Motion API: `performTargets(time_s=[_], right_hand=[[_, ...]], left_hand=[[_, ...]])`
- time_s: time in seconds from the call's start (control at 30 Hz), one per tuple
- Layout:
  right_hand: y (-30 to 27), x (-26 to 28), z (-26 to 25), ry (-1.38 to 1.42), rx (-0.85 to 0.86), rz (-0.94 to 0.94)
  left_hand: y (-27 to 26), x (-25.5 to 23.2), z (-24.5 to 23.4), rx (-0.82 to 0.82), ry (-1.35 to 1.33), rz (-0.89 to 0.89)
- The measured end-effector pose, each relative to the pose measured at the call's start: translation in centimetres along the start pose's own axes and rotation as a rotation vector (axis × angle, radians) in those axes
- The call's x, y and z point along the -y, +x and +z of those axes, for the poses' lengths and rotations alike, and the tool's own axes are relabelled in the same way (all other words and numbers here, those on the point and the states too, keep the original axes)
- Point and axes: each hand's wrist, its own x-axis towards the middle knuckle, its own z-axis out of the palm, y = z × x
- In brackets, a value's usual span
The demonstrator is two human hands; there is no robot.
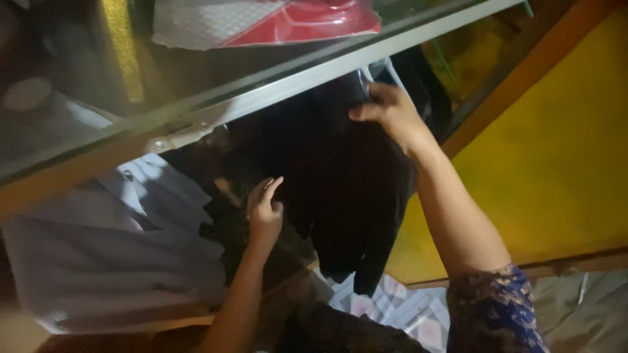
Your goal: The person removes several garments from a wardrobe and places them on a bed. They take out a patterned dress, a beige shirt, a black shirt, a green patterned top, a white shirt, and a brown shirt, handling each item one at a time.
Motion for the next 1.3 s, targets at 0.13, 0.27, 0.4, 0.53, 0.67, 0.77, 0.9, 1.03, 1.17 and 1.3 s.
performTargets(time_s=[0.13,0.27,0.4,0.53,0.67,0.77,0.9,1.03,1.17,1.3], right_hand=[[-3.3,-2.6,-0.4,0.016,0.085,0.020],[-6.2,-5.4,-0.4,0.158,0.141,0.077],[-9.5,-6.8,-1.5,0.081,0.146,0.100],[-12.9,-7.3,-3.5,-0.046,0.162,0.068],[-15.4,-7.7,-5.9,-0.169,0.186,-0.080],[-17.4,-8.3,-8.4,-0.240,0.212,-0.134],[-20.9,-8.9,-11.8,-0.231,0.204,-0.082],[-25.2,-9.0,-15.6,-0.152,0.238,-0.059],[-30.2,-9.4,-19.1,-0.132,0.210,-0.050],[-35.8,-10.0,-22.8,-0.177,0.177,0.039]], left_hand=[[0.6,-0.7,0.6,0.040,0.017,-0.056],[1.0,-1.6,0.8,-0.015,0.038,0.040],[1.7,-2.8,1.5,-0.047,0.003,0.120],[2.9,-4.5,2.2,-0.047,-0.035,0.206],[3.7,-7.4,2.8,0.015,-0.013,0.299],[4.1,-10.3,3.1,0.094,-0.017,0.390],[4.0,-14.5,3.6,0.216,0.015,0.496],[2.8,-18.7,5.6,0.345,0.106,0.580],[0.4,-21.9,8.3,0.533,0.093,0.440],[-2.7,-24.9,11.0,0.548,-0.072,0.525]])
